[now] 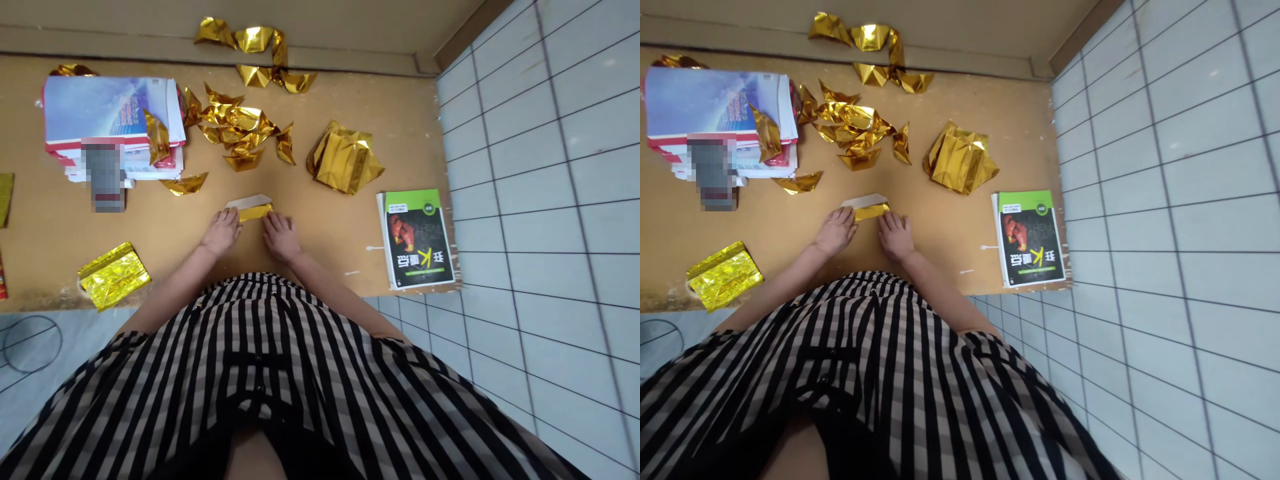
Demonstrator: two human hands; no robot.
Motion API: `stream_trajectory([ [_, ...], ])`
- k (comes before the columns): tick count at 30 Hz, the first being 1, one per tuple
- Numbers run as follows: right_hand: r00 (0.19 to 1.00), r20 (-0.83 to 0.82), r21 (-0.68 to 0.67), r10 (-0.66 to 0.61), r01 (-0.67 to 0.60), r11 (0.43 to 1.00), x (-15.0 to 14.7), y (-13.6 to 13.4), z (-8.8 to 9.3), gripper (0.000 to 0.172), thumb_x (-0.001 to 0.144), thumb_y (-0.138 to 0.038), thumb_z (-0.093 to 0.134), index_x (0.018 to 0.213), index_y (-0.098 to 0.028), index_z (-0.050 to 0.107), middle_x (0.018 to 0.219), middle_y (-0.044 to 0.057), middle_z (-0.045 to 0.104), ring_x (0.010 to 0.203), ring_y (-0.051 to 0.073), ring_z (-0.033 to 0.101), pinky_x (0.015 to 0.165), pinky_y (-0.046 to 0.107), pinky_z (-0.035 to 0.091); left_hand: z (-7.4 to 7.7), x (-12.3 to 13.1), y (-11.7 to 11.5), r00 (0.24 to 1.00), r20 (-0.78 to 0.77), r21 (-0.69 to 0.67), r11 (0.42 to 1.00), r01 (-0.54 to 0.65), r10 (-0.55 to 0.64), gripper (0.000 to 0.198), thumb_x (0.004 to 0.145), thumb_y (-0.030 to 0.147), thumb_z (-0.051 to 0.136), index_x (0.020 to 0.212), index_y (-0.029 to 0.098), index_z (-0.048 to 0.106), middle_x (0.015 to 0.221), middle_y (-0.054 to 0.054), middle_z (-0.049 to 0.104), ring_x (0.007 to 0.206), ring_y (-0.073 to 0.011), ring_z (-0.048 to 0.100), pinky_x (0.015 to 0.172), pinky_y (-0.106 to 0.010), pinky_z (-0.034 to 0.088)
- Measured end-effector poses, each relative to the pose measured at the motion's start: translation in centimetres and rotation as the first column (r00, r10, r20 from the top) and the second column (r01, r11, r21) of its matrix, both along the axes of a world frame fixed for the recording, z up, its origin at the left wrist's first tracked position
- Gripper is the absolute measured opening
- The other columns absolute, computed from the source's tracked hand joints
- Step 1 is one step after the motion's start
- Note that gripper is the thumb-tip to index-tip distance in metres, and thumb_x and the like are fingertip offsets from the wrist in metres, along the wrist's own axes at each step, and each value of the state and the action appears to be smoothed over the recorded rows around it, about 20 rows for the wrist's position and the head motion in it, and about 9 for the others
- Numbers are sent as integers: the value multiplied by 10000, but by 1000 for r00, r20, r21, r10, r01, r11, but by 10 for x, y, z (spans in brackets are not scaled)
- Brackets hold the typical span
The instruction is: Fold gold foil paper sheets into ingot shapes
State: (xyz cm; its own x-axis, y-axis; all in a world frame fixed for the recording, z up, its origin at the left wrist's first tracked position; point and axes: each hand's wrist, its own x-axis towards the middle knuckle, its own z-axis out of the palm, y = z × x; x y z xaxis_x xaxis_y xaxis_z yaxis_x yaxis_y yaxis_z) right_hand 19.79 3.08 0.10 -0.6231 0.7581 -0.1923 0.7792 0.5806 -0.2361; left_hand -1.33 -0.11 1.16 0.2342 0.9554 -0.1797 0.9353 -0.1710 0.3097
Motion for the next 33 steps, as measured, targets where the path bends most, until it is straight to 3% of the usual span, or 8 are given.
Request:
stream_trajectory([
  [5,999,25,11,-21,21,1000,4,2,1,511,992,-264,328,1449,-85,474,1489,227,478,1398,323,369,1136,578,240,-5,-17,15,998,63,50,999,19,-22,453,943,236,392,1342,104,559,1415,-182,546,1306,-293,488,1161,-453,355],
  [11,990,-32,16,136,-135,991,-9,-23,5,483,981,-229,351,1419,-107,512,1420,220,555,1325,316,433,1118,600,244,-10,1,9,987,4,58,985,-163,163,559,923,260,413,1408,-15,449,1463,-261,478,1316,-371,468,1163,-554,299],
  [16,973,-79,9,218,-218,976,-13,-23,7,433,976,-211,372,1348,-114,572,1309,199,636,1234,299,485,1075,551,295,-11,11,0,985,-27,46,985,-167,169,602,952,320,393,1401,-80,418,1461,-302,462,1312,-370,468,1156,-526,311],
  [26,981,-40,32,191,-189,981,-23,8,13,322,974,-237,433,1179,-135,659,1225,180,648,1164,291,479,1000,465,325,-11,8,6,968,8,61,966,-251,250,458,950,314,430,1303,50,555,1402,-251,535,1267,-343,508,1126,-519,357],
  [33,976,-5,51,217,-216,975,-28,11,14,381,991,-152,338,1121,-136,695,1149,163,676,1073,264,515,975,446,337,-16,5,6,966,68,96,962,-254,249,427,932,316,452,1278,99,576,1372,-225,562,1258,-347,510,1101,-534,378],
])
